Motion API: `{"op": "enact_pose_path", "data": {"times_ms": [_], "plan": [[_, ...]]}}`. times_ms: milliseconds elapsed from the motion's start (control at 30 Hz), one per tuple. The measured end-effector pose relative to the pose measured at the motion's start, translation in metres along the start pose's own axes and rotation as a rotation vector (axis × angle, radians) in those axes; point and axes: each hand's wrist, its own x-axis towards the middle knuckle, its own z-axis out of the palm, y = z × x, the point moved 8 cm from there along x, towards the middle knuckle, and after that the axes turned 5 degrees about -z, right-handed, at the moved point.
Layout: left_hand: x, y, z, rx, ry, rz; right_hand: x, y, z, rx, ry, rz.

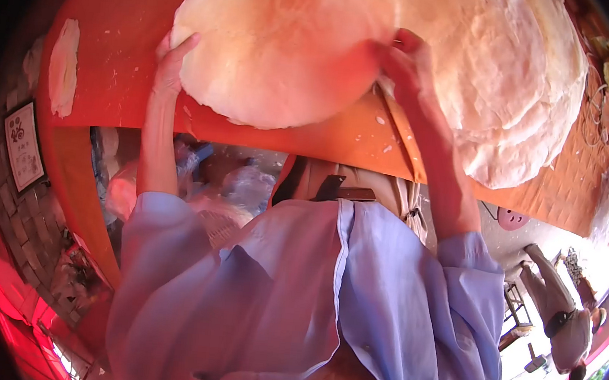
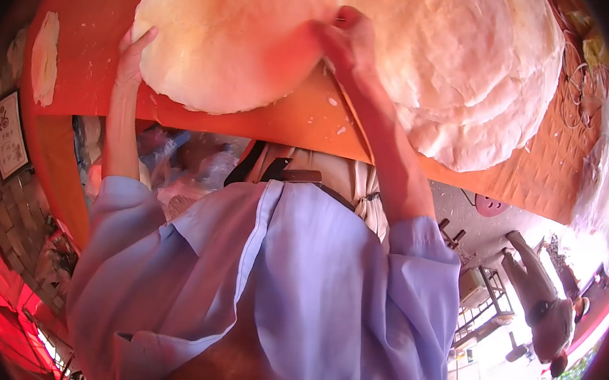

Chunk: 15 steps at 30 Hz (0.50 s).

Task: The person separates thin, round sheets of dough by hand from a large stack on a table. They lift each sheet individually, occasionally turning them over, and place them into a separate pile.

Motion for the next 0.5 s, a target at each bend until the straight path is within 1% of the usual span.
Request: {"op": "enact_pose_path", "data": {"times_ms": [33, 100, 167, 233, 267, 333, 367, 433, 467, 500], "plan": [[0.003, -0.007, -0.033, 0.026, 0.035, 0.001, 0.012, 0.016, 0.028, 0.028, -0.072, -0.035], [0.001, -0.025, -0.087, 0.039, 0.112, -0.082, 0.034, 0.059, 0.069, -0.056, -0.155, -0.025], [-0.001, -0.049, -0.13, 0.031, 0.188, -0.157, 0.04, 0.077, 0.093, -0.093, -0.21, 0.041], [-0.004, -0.067, -0.152, 0.0, 0.261, -0.226, 0.038, 0.078, 0.105, -0.085, -0.233, 0.164], [-0.007, -0.073, -0.161, -0.038, 0.292, -0.213, 0.039, 0.076, 0.102, -0.071, -0.097, 0.193], [-0.018, -0.067, -0.144, -0.105, 0.342, -0.193, 0.038, 0.076, 0.105, -0.194, -0.155, 0.217], [-0.015, -0.069, -0.143, -0.04, 0.35, -0.124, 0.04, 0.076, 0.104, -0.255, -0.186, 0.225], [-0.009, -0.076, -0.144, 0.091, 0.373, 0.015, 0.043, 0.078, 0.108, -0.196, -0.231, 0.223], [-0.007, -0.079, -0.149, 0.221, 0.435, 0.013, 0.04, 0.07, 0.112, -0.17, -0.253, 0.243], [-0.008, -0.078, -0.151, 0.271, 0.451, 0.056, 0.037, 0.064, 0.112, -0.147, -0.266, 0.261]]}}
